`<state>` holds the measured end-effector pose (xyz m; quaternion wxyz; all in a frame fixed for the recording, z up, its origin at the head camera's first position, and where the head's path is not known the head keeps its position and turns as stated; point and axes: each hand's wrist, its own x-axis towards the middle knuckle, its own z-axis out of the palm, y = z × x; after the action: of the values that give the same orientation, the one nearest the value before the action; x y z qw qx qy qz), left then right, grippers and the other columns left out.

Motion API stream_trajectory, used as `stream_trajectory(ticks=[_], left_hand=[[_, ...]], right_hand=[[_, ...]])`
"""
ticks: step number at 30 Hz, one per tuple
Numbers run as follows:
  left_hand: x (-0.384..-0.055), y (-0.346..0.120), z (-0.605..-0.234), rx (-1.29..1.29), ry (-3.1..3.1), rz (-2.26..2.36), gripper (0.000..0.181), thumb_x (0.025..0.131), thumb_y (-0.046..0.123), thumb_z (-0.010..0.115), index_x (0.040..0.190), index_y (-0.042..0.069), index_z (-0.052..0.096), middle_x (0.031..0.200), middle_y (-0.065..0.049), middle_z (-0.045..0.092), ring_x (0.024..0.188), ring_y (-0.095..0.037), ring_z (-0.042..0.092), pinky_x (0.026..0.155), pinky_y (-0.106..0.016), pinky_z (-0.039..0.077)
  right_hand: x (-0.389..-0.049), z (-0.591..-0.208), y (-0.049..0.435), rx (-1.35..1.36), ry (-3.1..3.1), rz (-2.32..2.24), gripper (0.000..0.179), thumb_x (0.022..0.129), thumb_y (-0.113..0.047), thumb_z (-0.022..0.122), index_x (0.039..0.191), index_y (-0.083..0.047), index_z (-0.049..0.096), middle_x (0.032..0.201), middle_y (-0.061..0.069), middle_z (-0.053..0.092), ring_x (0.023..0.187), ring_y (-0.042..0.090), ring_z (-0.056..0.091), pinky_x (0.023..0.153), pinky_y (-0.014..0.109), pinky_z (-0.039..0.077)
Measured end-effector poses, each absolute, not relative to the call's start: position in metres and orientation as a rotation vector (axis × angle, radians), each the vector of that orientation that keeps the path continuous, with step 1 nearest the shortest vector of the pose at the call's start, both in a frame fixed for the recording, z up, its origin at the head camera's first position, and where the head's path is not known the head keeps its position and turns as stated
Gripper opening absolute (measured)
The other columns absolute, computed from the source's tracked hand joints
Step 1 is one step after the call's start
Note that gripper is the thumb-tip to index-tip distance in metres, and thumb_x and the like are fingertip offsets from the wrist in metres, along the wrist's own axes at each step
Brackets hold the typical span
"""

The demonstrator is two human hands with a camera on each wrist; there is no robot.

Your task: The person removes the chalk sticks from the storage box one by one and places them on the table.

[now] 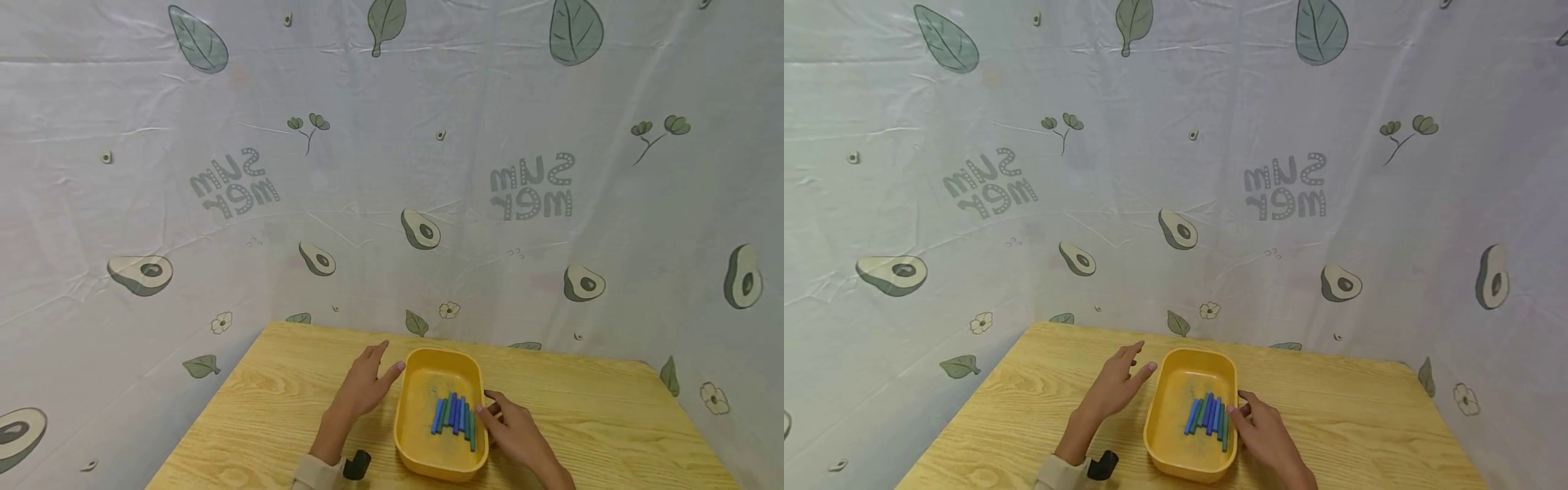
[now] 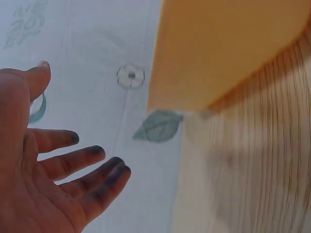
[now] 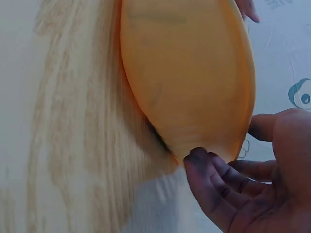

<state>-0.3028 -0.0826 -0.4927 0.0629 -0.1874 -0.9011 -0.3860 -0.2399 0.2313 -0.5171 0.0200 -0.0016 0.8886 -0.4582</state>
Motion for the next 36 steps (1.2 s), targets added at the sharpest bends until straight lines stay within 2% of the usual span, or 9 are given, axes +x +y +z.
stream_trajectory(ticks=[4, 8, 18, 24, 28, 32, 34, 36], left_hand=[[-0.3, -0.066, -0.487, -0.646, -2.731, -1.196, 0.077, 0.11, 0.058, 0.049, 0.161, 0.001, 0.044, 0.152, -0.025, 0.056, 0.127, -0.042, 0.066, 0.102, -0.059, 0.058], [-0.295, -0.05, -0.48, -0.683, -2.752, -1.252, 0.075, 0.111, 0.056, 0.05, 0.159, 0.0, 0.047, 0.144, -0.025, 0.061, 0.116, -0.035, 0.07, 0.094, -0.051, 0.063], [-0.29, -0.015, -0.475, -0.659, -2.771, -1.289, 0.057, 0.107, 0.042, 0.065, 0.145, -0.001, 0.063, 0.129, -0.021, 0.073, 0.105, -0.033, 0.075, 0.086, -0.046, 0.065], [-0.289, -0.001, -0.48, -0.567, -2.86, -1.466, 0.051, 0.104, 0.029, 0.072, 0.138, -0.008, 0.064, 0.108, -0.019, 0.078, 0.073, -0.02, 0.074, 0.068, -0.037, 0.065], [-0.291, 0.007, -0.487, -0.49, -2.928, -1.5, 0.044, 0.101, 0.021, 0.075, 0.131, -0.012, 0.068, 0.092, -0.017, 0.077, 0.068, -0.022, 0.073, 0.067, -0.039, 0.065], [-0.294, 0.012, -0.493, -0.458, -2.988, -1.361, 0.034, 0.097, 0.018, 0.079, 0.115, -0.01, 0.076, 0.088, -0.014, 0.077, 0.067, -0.019, 0.068, 0.066, -0.036, 0.062], [-0.295, 0.014, -0.495, -0.463, -2.998, -1.321, 0.027, 0.096, 0.016, 0.079, 0.095, -0.011, 0.076, 0.075, -0.009, 0.069, 0.058, -0.015, 0.057, 0.056, -0.03, 0.054], [-0.295, 0.016, -0.497, -0.46, -2.992, -1.327, 0.031, 0.096, 0.014, 0.079, 0.077, -0.009, 0.07, 0.063, -0.004, 0.055, 0.052, -0.012, 0.044, 0.048, -0.026, 0.041]], right_hand=[[-0.238, -0.519, 0.229, -0.003, 2.773, -1.446, 0.057, 0.109, -0.029, 0.064, 0.151, 0.007, 0.053, 0.1, 0.006, 0.074, 0.074, 0.015, 0.071, 0.056, 0.031, 0.06], [-0.236, -0.519, 0.226, -0.015, 2.776, -1.477, 0.056, 0.108, -0.027, 0.065, 0.151, 0.008, 0.053, 0.097, 0.006, 0.073, 0.066, 0.017, 0.071, 0.053, 0.03, 0.059], [-0.235, -0.519, 0.223, 0.085, 2.684, -1.578, 0.058, 0.108, -0.024, 0.065, 0.155, 0.006, 0.049, 0.1, 0.009, 0.072, 0.065, 0.022, 0.073, 0.053, 0.036, 0.062], [-0.234, -0.518, 0.226, 0.072, 2.636, -1.598, 0.06, 0.108, -0.026, 0.064, 0.155, 0.007, 0.047, 0.102, 0.011, 0.071, 0.067, 0.023, 0.073, 0.054, 0.037, 0.062], [-0.234, -0.518, 0.225, 0.064, 2.634, -1.594, 0.06, 0.109, -0.026, 0.064, 0.155, 0.008, 0.047, 0.102, 0.011, 0.071, 0.066, 0.023, 0.073, 0.054, 0.037, 0.062], [-0.234, -0.519, 0.225, 0.084, 2.631, -1.588, 0.059, 0.109, -0.026, 0.064, 0.155, 0.007, 0.048, 0.1, 0.01, 0.07, 0.065, 0.022, 0.071, 0.054, 0.037, 0.062], [-0.235, -0.52, 0.224, 0.095, 2.625, -1.592, 0.059, 0.109, -0.026, 0.064, 0.154, 0.008, 0.048, 0.099, 0.01, 0.07, 0.065, 0.022, 0.071, 0.053, 0.038, 0.062], [-0.235, -0.52, 0.225, 0.095, 2.617, -1.592, 0.061, 0.108, -0.028, 0.064, 0.154, 0.009, 0.047, 0.1, 0.011, 0.07, 0.066, 0.022, 0.071, 0.054, 0.038, 0.063]])
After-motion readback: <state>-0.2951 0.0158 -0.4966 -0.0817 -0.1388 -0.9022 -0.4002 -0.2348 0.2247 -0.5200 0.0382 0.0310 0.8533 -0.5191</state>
